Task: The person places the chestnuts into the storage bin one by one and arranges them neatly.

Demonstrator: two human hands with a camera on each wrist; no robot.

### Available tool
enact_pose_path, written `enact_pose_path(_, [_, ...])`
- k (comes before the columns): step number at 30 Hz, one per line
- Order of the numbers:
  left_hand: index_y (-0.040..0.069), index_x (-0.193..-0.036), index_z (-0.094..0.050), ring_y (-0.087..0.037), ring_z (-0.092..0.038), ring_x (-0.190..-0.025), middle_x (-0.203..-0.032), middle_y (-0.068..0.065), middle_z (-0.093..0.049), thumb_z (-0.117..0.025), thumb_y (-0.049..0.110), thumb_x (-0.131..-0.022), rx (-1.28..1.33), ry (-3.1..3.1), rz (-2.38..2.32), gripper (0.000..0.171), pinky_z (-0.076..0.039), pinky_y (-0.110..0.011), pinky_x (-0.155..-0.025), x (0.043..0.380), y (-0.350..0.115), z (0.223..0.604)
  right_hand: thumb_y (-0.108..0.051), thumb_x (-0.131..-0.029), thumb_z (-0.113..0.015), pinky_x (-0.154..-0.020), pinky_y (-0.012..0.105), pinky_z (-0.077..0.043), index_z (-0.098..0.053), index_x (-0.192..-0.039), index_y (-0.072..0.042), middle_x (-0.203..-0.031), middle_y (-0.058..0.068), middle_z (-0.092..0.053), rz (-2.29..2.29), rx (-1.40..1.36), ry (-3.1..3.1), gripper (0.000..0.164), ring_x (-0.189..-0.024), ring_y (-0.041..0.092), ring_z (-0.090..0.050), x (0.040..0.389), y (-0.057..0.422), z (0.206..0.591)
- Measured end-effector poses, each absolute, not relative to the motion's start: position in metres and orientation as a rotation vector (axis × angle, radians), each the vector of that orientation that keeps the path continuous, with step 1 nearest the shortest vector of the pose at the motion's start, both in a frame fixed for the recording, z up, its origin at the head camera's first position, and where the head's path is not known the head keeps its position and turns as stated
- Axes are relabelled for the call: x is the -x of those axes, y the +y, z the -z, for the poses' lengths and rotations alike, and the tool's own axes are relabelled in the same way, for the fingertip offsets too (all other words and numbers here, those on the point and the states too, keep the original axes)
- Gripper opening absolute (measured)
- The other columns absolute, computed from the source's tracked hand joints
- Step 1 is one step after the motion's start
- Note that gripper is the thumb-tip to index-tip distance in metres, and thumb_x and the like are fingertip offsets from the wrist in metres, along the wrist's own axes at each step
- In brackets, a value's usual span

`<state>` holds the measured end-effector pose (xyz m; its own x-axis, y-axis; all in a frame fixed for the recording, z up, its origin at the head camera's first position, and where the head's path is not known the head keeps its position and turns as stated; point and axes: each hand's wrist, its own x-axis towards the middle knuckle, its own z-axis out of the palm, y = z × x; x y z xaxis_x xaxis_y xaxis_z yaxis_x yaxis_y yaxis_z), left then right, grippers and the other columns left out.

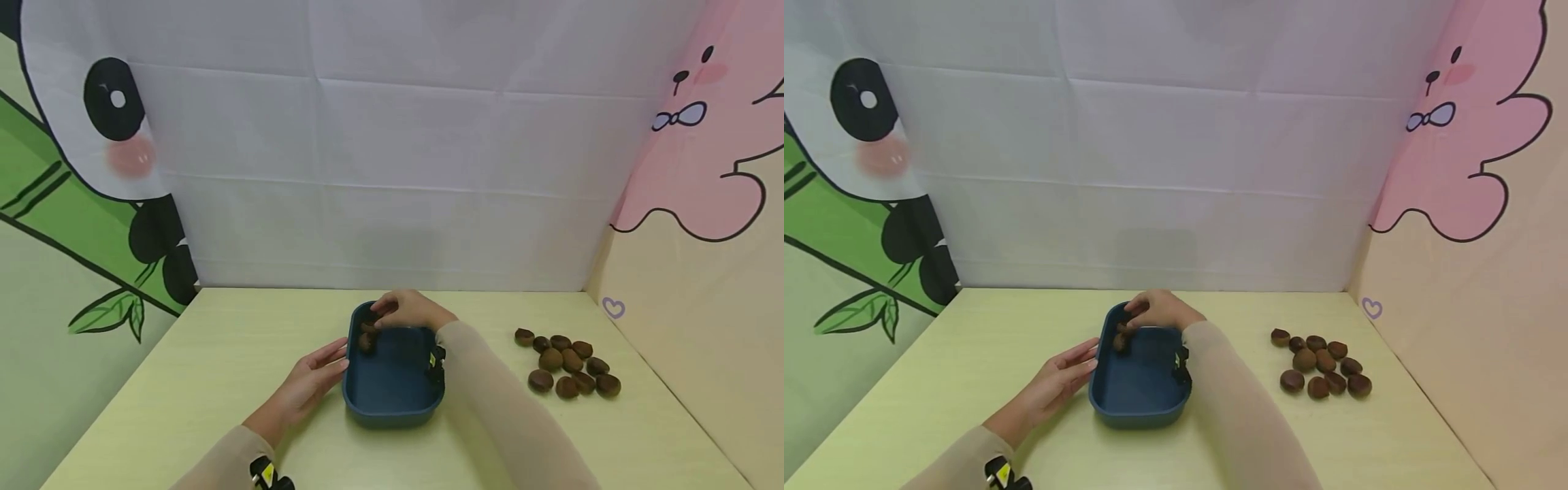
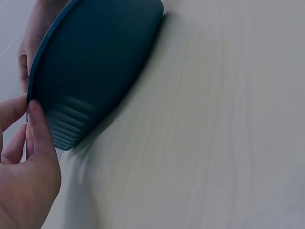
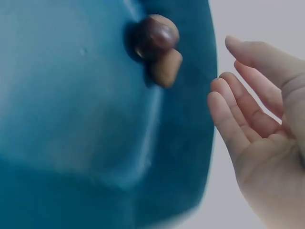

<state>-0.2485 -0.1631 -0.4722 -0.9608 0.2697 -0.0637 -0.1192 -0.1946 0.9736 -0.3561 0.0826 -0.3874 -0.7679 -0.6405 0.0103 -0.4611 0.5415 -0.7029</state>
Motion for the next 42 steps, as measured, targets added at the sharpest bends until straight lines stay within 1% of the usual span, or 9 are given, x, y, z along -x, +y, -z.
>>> enact_pose_path(5, [0.002, -0.155, -0.034, -0.023, -0.053, -0.128, -0.153, -0.023, -0.037, -0.062, 0.007, -0.1, -0.178, 1.784, -2.261, 0.063, -0.047, -0.03, -0.103, 0.249, -0.162, 0.474, -0.022, -0.094, -0.073, -0.095, 0.033, -0.052, -0.064, -0.133, -0.005, -0.13, 0.012, -0.063, 1.039, 0.905, 2.551, 0.043, -0.115, 0.021, -0.062, 0.352, 0.114, 0.371])
enact_pose_path(9, [0.002, -0.155, -0.035, -0.023, -0.053, -0.128, -0.153, -0.023, -0.037, -0.063, 0.007, -0.099, -0.171, 1.788, -2.267, 0.063, -0.047, -0.029, -0.102, 0.248, -0.162, 0.475, -0.021, -0.095, -0.072, -0.094, 0.037, -0.053, -0.064, -0.132, -0.005, -0.13, 0.016, -0.062, 1.049, 0.852, 2.578, 0.042, -0.115, 0.024, -0.062, 0.348, 0.144, 0.362])
enact_pose_path(13, [0.002, -0.155, -0.035, -0.026, -0.051, -0.131, -0.153, -0.023, -0.037, -0.064, 0.01, -0.099, -0.182, 1.808, -2.252, 0.064, -0.047, -0.029, -0.102, 0.248, -0.162, 0.473, -0.021, -0.094, -0.072, -0.094, 0.041, -0.053, -0.066, -0.129, -0.007, -0.124, 0.012, -0.065, 1.043, 0.788, 2.635, 0.038, -0.112, 0.025, -0.062, 0.347, 0.178, 0.357])
enact_pose_path(17, [0.003, -0.155, -0.035, -0.029, -0.048, -0.134, -0.153, -0.023, -0.037, -0.065, 0.01, -0.099, -0.185, 1.81, -2.24, 0.064, -0.047, -0.029, -0.103, 0.249, -0.162, 0.472, -0.023, -0.095, -0.071, -0.095, 0.044, -0.052, -0.066, -0.128, -0.006, -0.121, 0.01, -0.066, 1.039, 0.743, 2.683, 0.037, -0.112, 0.027, -0.062, 0.349, 0.216, 0.359])
enact_pose_path(20, [0.003, -0.155, -0.035, -0.029, -0.047, -0.134, -0.153, -0.023, -0.037, -0.065, 0.01, -0.098, -0.187, 1.806, -2.244, 0.065, -0.046, -0.03, -0.104, 0.249, -0.163, 0.472, -0.022, -0.097, -0.069, -0.095, 0.047, -0.051, -0.064, -0.129, -0.002, -0.121, 0.012, -0.066, 1.049, 0.703, 2.704, 0.038, -0.113, 0.03, -0.061, 0.347, 0.244, 0.364])
enact_pose_path(25, [0.003, -0.155, -0.034, -0.029, -0.047, -0.134, -0.154, -0.023, -0.036, -0.065, 0.01, -0.099, -0.189, 1.795, -2.251, 0.065, -0.047, -0.029, -0.102, 0.249, -0.164, 0.473, -0.023, -0.098, -0.067, -0.097, 0.048, -0.05, -0.062, -0.13, 0.001, -0.123, 0.017, -0.065, 1.031, 0.603, 2.753, 0.04, -0.114, 0.032, -0.06, 0.342, 0.283, 0.38])
enact_pose_path(31, [0.001, -0.155, -0.033, -0.03, -0.047, -0.134, -0.153, -0.025, -0.035, -0.064, 0.008, -0.099, -0.197, 1.769, -2.27, 0.065, -0.048, -0.027, -0.101, 0.247, -0.164, 0.471, -0.028, -0.097, -0.068, -0.101, 0.053, -0.047, -0.06, -0.133, 0.003, -0.129, 0.022, -0.061, 0.947, 0.46, 2.821, 0.048, -0.118, 0.036, -0.058, 0.337, 0.322, 0.404])
enact_pose_path(37, [0.002, -0.156, -0.033, -0.029, -0.047, -0.135, -0.154, -0.024, -0.034, -0.064, 0.008, -0.099, -0.174, 1.75, -2.267, 0.065, -0.047, -0.027, -0.102, 0.247, -0.163, 0.47, -0.033, -0.094, -0.072, -0.102, 0.061, -0.041, -0.058, -0.135, 0.005, -0.129, 0.025, -0.06, 0.943, 0.349, 2.822, 0.058, -0.119, 0.043, -0.055, 0.327, 0.34, 0.421])
enact_pose_path(42, [0.002, -0.155, -0.034, -0.029, -0.047, -0.134, -0.154, -0.024, -0.035, -0.064, 0.008, -0.099, -0.165, 1.755, -2.271, 0.065, -0.047, -0.028, -0.102, 0.247, -0.162, 0.471, -0.032, -0.091, -0.075, -0.101, 0.059, -0.042, -0.061, -0.131, 0.004, -0.123, 0.02, -0.064, 0.92, 0.339, 2.841, 0.056, -0.116, 0.041, -0.057, 0.326, 0.345, 0.43])
